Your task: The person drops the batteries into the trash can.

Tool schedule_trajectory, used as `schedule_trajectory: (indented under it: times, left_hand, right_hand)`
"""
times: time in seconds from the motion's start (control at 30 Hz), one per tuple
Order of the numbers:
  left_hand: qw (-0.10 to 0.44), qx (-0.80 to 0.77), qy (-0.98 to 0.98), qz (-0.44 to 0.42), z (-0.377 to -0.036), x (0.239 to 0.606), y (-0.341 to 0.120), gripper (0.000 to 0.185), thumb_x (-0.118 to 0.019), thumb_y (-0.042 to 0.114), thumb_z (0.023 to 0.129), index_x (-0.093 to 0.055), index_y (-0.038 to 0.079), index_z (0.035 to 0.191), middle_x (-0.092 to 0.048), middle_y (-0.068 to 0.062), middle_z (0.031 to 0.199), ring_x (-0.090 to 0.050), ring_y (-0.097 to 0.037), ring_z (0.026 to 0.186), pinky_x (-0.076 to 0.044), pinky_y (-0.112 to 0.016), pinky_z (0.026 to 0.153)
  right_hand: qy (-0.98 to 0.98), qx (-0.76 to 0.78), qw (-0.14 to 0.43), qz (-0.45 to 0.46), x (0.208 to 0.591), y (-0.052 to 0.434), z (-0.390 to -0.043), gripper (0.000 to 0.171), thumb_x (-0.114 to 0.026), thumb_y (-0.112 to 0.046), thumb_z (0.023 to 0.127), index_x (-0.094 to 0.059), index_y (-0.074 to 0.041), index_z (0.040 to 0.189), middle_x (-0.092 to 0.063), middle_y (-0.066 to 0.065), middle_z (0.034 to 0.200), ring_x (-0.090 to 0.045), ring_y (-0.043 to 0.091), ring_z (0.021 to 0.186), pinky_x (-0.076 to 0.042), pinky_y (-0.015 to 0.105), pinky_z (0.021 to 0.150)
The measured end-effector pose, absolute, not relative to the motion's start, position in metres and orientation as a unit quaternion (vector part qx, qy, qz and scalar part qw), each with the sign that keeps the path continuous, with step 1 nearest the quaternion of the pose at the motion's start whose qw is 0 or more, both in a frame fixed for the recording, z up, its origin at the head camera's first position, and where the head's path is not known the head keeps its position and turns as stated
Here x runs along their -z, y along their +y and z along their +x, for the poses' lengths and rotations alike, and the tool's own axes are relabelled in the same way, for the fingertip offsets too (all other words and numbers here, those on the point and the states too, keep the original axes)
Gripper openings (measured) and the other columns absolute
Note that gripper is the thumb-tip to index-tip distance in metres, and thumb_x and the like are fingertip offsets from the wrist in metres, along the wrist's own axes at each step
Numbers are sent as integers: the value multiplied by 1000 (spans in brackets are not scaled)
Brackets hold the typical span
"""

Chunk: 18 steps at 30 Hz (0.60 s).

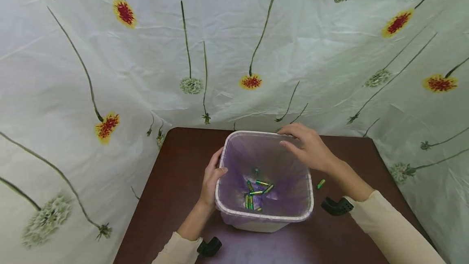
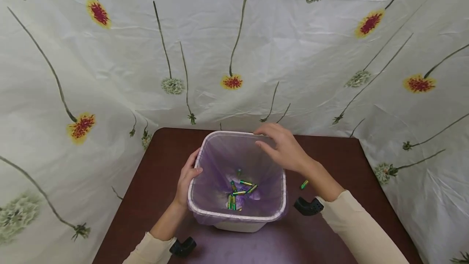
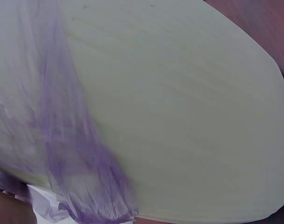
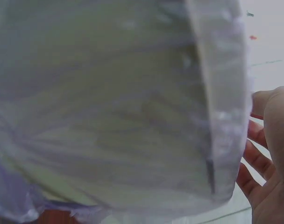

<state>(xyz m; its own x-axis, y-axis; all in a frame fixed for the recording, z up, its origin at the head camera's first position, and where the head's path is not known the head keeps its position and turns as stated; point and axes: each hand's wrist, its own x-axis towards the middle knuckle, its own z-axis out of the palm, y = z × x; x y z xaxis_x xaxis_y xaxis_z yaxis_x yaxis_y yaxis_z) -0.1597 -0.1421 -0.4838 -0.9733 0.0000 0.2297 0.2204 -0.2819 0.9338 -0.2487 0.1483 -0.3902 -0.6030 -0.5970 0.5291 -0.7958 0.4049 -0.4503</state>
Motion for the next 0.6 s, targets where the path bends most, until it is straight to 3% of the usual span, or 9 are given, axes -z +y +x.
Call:
schedule_trajectory:
  times: [0.2,0.4,0.6]
  left_hand:
    - [66,798,-593,-88,-158,484,-143,69,-43,8,88,-36,-2,156,-42,-24,153,-44,-36,131,-42,-31,104]
    - [70,800,-590,-86,-147,484,-139,69,-42,8,88,-35,-3,156,-42,-25,153,-44,-38,130,-44,-33,102]
    - [79,800,-590,-79,-137,486,-134,69,-42,7,88,-36,-3,156,-43,-26,152,-46,-36,128,-44,-32,102]
  right_hand:
    - [-839,-355,133,390,395,159,-244,26,-74,-3,93,-72,-8,119,-69,4,112,-50,14,72,-44,35,67]
    - [-844,-350,136,382,400,175,-236,26,-73,-1,93,-72,-6,119,-69,4,113,-56,14,85,-47,36,70]
    - [-849,-348,136,373,405,189,-229,25,-73,0,93,-72,-5,118,-69,2,109,-59,13,89,-48,29,71]
